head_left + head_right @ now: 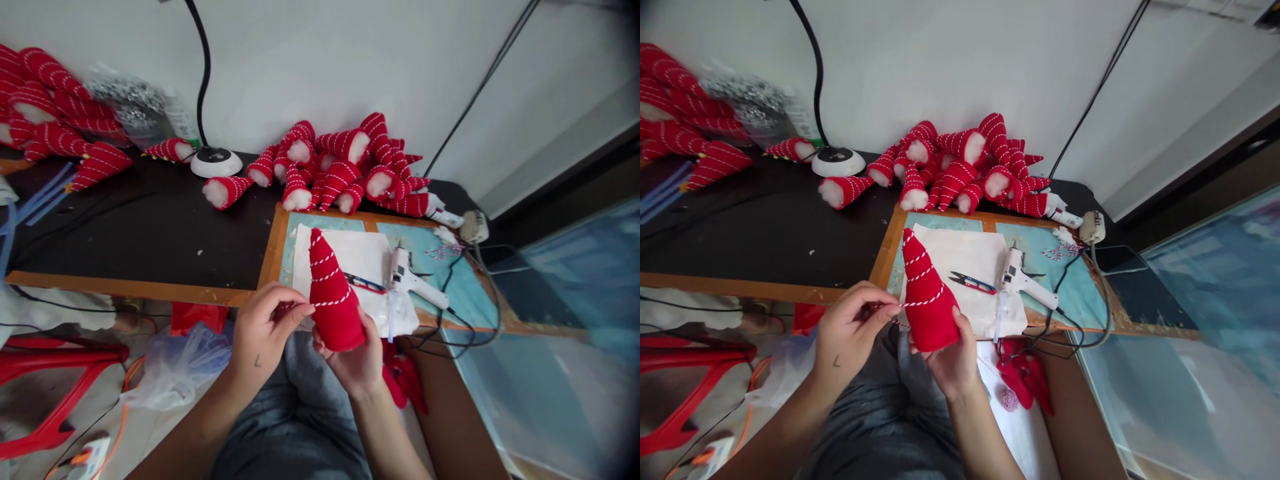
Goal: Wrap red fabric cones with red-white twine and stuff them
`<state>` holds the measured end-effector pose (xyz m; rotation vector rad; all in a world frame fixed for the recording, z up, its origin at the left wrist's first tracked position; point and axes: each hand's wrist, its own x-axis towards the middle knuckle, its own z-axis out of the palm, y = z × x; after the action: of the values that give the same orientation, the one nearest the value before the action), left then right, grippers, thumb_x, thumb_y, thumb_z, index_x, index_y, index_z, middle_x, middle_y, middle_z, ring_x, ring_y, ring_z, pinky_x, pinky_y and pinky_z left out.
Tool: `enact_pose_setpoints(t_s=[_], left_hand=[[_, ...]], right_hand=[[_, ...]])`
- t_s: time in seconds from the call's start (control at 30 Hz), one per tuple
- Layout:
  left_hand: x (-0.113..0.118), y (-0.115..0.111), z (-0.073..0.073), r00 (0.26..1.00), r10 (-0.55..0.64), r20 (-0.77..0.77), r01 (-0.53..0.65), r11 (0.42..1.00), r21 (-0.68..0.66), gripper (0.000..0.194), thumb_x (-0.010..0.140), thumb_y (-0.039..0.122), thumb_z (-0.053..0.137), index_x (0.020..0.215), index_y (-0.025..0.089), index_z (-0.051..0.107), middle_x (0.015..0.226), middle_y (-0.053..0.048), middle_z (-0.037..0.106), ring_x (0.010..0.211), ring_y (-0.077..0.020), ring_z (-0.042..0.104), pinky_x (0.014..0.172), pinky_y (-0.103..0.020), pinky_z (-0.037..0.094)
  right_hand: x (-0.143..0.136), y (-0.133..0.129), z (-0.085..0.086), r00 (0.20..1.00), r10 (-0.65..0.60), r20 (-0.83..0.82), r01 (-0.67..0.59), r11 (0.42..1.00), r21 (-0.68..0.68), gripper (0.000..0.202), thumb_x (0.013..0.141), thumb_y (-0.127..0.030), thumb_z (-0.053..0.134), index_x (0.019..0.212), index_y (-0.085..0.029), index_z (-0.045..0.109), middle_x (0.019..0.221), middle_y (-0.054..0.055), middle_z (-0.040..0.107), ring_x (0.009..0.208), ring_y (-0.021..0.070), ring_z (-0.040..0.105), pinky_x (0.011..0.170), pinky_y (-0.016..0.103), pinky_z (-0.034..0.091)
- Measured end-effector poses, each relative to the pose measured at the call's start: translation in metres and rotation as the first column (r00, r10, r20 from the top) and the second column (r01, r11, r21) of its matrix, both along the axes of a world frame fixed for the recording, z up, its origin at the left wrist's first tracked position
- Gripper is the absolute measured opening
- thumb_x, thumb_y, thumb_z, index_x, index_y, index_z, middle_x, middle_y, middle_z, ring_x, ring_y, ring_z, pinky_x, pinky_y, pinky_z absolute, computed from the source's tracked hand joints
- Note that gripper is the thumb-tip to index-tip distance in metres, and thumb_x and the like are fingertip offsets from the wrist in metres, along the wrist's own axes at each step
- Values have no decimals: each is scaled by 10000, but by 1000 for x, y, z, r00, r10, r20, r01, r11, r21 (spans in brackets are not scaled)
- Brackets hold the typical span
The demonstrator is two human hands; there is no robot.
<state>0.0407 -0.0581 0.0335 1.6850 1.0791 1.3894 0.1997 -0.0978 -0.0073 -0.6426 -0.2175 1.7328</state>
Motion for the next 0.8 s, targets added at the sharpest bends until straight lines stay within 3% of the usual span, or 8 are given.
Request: enact_pose_setpoints(t_s=[0.13,0.23,0.37,0.47,0.53,0.67,0.8], left_hand=[[2,-4,4,997,48,63,-48,999,-4,109,938,283,742,842,241,713,808,3,672,725,-148,596,656,-254,435],[5,-4,-2,987,67,145,-54,994,-93,124,932,320,745,855,232,706,789,3,662,674,-136,569,612,-243,426],[9,1,-13,963,52,263,12,972,-235,245,929,425,737,846,204,669,644,21,573,554,-114,493,522,-219,383],[12,4,-21,950,0,312,96,951,-293,318,894,470,776,836,189,639,684,18,580,578,-102,506,527,-193,399],[13,6,-25,910,-73,408,226,913,-340,363,842,494,827,917,194,638,734,22,588,585,-102,526,530,-191,431],[8,11,-31,807,-212,551,468,799,-378,633,696,527,938,1151,190,655,809,-5,633,697,-140,614,617,-210,510],[1,15,-36,719,-359,595,650,649,-395,555,693,514,943,1022,151,682,747,-39,677,591,-140,603,559,-223,493]], right_hand=[[-4,0,-2,998,-55,25,56,998,-24,508,776,-535,816,1093,-154,704,896,88,753,683,218,700,549,287,571],[-6,0,-2,997,-74,30,75,997,-34,519,756,-542,836,1085,-159,714,906,91,757,684,219,707,538,274,566],[-8,-1,0,999,-49,1,49,998,-47,529,704,-544,880,1032,-150,750,866,92,760,654,198,696,532,251,563],[-8,-1,0,999,9,-52,-11,1000,-29,522,717,-562,865,996,-131,771,842,87,756,623,164,677,540,227,556],[-6,-1,-2,991,103,-80,-103,995,1,590,728,-639,825,994,-114,779,818,86,749,567,143,650,511,220,539],[0,-1,-5,947,320,-11,-320,947,28,704,723,-785,717,918,-111,777,665,75,697,464,151,608,421,223,464],[7,2,-5,877,426,222,-438,899,4,733,760,-840,615,819,-122,751,667,125,694,485,182,612,422,253,439]])
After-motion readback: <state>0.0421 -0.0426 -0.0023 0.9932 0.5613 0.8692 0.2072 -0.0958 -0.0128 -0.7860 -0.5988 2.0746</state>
